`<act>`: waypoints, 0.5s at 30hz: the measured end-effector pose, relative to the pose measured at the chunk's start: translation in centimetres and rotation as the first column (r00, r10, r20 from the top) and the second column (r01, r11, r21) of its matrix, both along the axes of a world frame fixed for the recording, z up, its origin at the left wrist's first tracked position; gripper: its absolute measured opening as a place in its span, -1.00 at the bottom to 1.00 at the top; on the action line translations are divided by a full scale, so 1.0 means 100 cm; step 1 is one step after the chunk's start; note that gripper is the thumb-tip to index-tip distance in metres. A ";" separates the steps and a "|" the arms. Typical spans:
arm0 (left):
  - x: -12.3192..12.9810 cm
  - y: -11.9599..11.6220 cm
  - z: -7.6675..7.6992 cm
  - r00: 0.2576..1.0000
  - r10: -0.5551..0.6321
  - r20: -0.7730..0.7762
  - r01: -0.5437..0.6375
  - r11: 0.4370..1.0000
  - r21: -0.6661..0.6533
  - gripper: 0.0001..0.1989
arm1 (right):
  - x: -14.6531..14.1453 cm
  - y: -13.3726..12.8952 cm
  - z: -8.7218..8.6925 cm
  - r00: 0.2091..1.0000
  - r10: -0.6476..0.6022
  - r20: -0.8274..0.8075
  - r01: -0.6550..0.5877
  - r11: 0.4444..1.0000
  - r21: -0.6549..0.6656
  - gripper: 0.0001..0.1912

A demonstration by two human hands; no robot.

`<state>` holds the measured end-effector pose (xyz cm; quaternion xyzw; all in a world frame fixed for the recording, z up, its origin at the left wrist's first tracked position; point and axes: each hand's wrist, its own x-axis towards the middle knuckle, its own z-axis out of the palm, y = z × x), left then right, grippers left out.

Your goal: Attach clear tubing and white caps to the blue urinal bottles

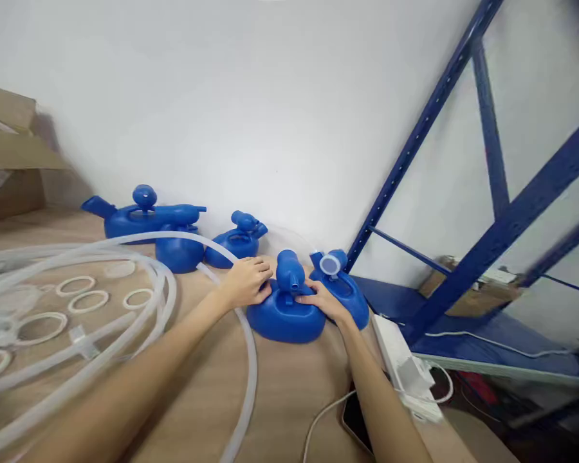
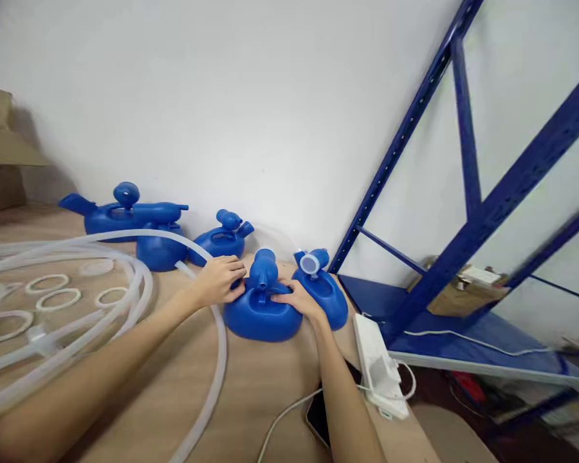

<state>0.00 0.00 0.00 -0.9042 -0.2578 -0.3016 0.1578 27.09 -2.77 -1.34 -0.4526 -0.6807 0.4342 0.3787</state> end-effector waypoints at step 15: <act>-0.004 -0.003 0.001 0.998 0.014 0.060 -0.009 0.997 -0.076 -0.83 | -0.002 -0.006 0.004 1.000 -0.005 -0.014 0.005 0.999 -0.036 -0.59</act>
